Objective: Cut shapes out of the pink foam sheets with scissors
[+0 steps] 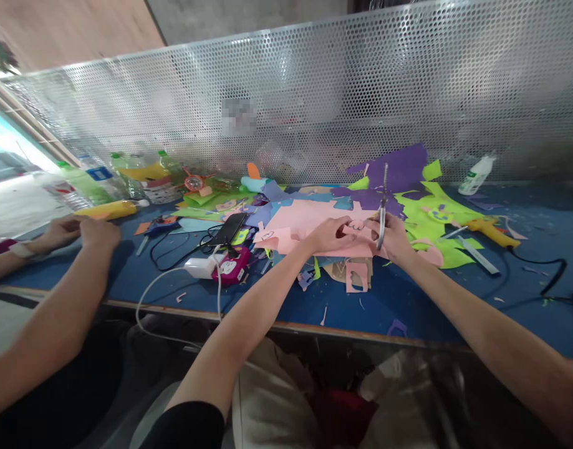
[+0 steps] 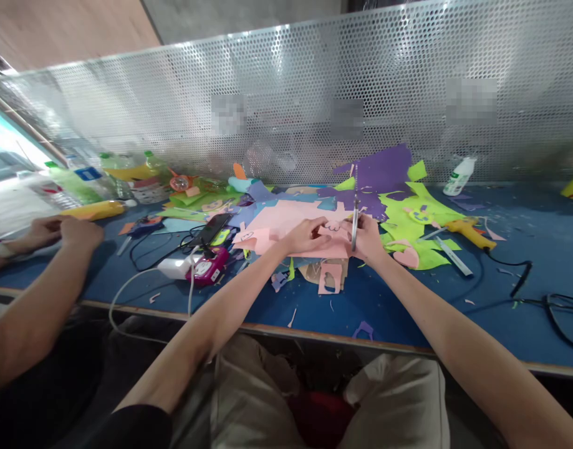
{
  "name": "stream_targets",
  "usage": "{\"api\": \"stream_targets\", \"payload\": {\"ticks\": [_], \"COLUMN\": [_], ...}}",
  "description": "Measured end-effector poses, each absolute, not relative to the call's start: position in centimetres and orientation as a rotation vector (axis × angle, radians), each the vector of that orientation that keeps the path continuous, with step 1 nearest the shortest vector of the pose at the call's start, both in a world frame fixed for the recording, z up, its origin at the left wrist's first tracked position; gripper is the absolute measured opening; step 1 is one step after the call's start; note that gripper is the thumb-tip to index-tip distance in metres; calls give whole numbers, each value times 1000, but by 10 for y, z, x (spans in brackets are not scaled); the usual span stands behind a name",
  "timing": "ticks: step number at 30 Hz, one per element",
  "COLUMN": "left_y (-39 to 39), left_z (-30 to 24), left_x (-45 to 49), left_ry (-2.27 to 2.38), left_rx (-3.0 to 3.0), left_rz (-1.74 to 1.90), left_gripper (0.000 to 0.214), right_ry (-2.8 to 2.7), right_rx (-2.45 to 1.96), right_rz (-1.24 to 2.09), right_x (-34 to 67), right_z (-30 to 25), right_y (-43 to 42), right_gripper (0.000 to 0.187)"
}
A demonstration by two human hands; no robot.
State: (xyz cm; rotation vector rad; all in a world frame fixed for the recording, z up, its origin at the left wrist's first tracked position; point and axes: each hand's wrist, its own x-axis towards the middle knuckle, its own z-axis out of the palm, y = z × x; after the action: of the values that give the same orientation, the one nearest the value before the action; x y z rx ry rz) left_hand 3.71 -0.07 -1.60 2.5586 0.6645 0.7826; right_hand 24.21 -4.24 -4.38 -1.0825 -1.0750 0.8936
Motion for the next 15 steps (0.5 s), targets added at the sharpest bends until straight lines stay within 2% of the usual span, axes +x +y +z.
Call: {"api": "stream_targets", "payload": {"ticks": [5, 8, 15], "left_y": [-6, -9, -7], "left_z": [-14, -13, -15], "left_x": [41, 43, 48], "left_ry": [715, 711, 708], "left_rx": [2398, 2322, 2073], "left_rz": [956, 937, 1025], "left_gripper": [31, 35, 39], "right_ry": [-960, -945, -1111], "right_rx": [-1029, -1017, -1076], "right_rz": [835, 831, 874], "right_x": [243, 246, 248], "right_z": [-39, -40, -38], "right_y": [-43, -40, -44], "right_gripper": [38, 38, 33]}}
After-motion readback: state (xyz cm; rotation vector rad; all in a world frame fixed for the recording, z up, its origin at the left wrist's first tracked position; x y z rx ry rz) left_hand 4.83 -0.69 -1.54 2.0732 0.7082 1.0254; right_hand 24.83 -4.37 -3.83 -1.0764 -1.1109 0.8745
